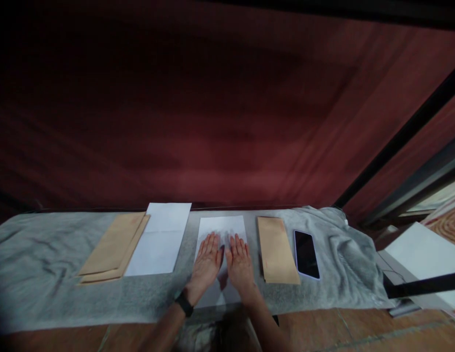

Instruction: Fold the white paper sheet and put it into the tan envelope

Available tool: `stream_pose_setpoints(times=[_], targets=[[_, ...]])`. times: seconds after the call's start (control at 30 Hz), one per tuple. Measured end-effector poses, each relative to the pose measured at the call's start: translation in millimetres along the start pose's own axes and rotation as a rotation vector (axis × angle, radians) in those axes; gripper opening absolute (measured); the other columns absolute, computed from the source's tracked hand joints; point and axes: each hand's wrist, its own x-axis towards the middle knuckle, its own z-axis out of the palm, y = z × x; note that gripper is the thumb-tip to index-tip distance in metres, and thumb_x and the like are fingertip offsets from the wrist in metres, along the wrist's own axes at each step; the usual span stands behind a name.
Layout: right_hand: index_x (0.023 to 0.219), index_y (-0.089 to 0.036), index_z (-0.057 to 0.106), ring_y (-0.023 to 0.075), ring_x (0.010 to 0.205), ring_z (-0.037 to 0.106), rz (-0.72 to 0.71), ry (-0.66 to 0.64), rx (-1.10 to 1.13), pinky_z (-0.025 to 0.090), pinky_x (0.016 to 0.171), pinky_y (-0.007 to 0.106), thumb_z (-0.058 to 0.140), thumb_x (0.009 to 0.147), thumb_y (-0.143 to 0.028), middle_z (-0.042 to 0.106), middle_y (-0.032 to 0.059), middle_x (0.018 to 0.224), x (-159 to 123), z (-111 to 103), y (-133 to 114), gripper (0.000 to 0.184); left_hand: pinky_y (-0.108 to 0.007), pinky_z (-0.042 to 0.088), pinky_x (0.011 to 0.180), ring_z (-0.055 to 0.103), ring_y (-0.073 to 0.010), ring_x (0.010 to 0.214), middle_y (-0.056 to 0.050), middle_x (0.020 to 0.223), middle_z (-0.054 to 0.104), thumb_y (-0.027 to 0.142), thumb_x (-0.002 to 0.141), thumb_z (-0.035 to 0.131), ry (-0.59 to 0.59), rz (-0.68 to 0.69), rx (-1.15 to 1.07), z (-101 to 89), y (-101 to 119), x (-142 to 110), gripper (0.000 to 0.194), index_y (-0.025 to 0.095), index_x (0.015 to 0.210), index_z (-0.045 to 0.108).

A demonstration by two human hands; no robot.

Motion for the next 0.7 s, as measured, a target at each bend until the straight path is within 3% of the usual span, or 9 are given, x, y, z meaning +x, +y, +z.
stream_pose_setpoints(times=[0.13,0.27,0.47,0.7], targets=[[0.152,-0.016,0.048,0.0241,0.147,0.041,-0.075,-0.087,0.029,0.033,0.121,0.048,0.021,0.109,-0.029,0.048,0.0109,0.157,51.7,14.1,-6.1,0.052,-0.048,0.03,0.124,0.031,-0.0265,0.153,-0.015,0.162,0.04,0.019,0.099,0.029,-0.114,0.034,0.007,11.3,1.3,45.7,0.059,0.008,0.156,0.037],[0.147,-0.014,0.054,0.0222,0.146,0.042,-0.105,-0.092,0.021,0.031,0.121,0.046,0.022,0.109,-0.027,0.052,0.0112,0.153,80.5,34.2,-3.7,0.051,-0.049,0.028,0.124,0.031,-0.0278,0.153,-0.017,0.162,0.039,0.018,0.098,0.029,-0.194,-0.01,0.046,19.4,-9.4,68.7,0.059,0.007,0.154,0.041],[0.149,-0.017,0.052,0.0254,0.144,0.046,-0.093,-0.033,-0.036,0.032,0.119,0.048,0.036,0.108,-0.031,0.049,0.0144,0.155,85.0,55.2,7.8,0.046,-0.048,0.027,0.125,0.03,-0.0264,0.154,-0.015,0.163,0.038,0.027,0.101,0.029,-0.104,-0.047,0.081,26.2,-32.3,69.7,0.059,0.009,0.156,0.037],[0.15,-0.009,0.05,0.0308,0.143,0.047,0.043,0.012,-0.08,0.033,0.117,0.051,0.025,0.109,-0.04,0.049,0.0205,0.153,88.7,54.9,27.9,0.057,-0.045,0.027,0.125,0.033,-0.0251,0.152,-0.015,0.161,0.04,0.032,0.103,0.029,-0.045,-0.138,0.107,20.2,-50.8,64.8,0.059,0.009,0.156,0.039]])
